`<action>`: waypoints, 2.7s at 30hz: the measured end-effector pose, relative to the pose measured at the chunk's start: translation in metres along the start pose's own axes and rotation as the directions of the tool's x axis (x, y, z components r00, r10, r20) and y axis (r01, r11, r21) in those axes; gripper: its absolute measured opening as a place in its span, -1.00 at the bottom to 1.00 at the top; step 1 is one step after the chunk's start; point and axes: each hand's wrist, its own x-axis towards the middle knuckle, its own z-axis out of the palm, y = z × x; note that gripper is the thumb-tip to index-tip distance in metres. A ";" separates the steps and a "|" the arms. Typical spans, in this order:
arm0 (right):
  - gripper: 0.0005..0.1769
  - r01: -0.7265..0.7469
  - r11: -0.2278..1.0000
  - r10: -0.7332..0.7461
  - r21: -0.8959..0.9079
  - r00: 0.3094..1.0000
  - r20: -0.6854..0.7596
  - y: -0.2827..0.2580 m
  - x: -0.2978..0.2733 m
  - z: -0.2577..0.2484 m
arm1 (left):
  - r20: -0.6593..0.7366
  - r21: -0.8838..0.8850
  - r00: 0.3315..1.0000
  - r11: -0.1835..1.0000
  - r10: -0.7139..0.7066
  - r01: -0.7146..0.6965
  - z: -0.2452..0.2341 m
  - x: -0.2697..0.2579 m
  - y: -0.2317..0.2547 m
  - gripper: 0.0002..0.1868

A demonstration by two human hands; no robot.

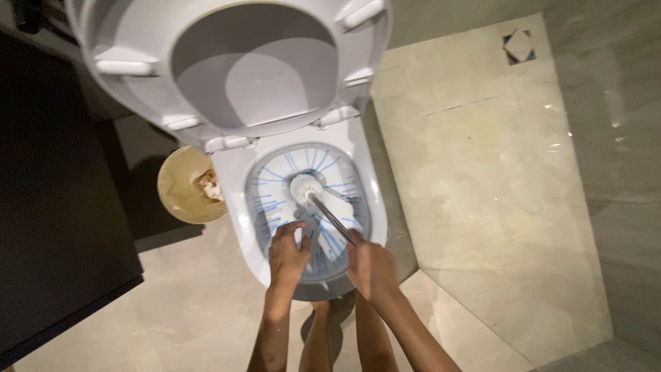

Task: The person cleans the inside of a toilet bowl using a toilet brush, scrubbing the sides and the bottom while blue cleaning liquid is visible in the water.

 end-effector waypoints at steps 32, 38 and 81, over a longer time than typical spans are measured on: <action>-0.48 0.258 0.951 -0.273 0.170 0.960 0.071 0.144 0.075 0.188 | -0.201 -0.082 0.870 0.893 -0.450 0.443 -0.034 -0.044 -0.104 -0.59; -0.31 0.226 0.974 -0.222 0.011 0.941 0.257 0.150 -0.025 0.181 | -0.247 -0.066 0.875 0.908 -0.416 0.413 -0.023 -0.061 -0.124 -0.63; -0.68 0.175 0.978 -0.123 -0.113 0.922 0.366 0.069 -0.028 0.137 | -0.344 -0.037 0.688 0.741 -0.639 0.670 -0.033 -0.021 -0.121 -0.50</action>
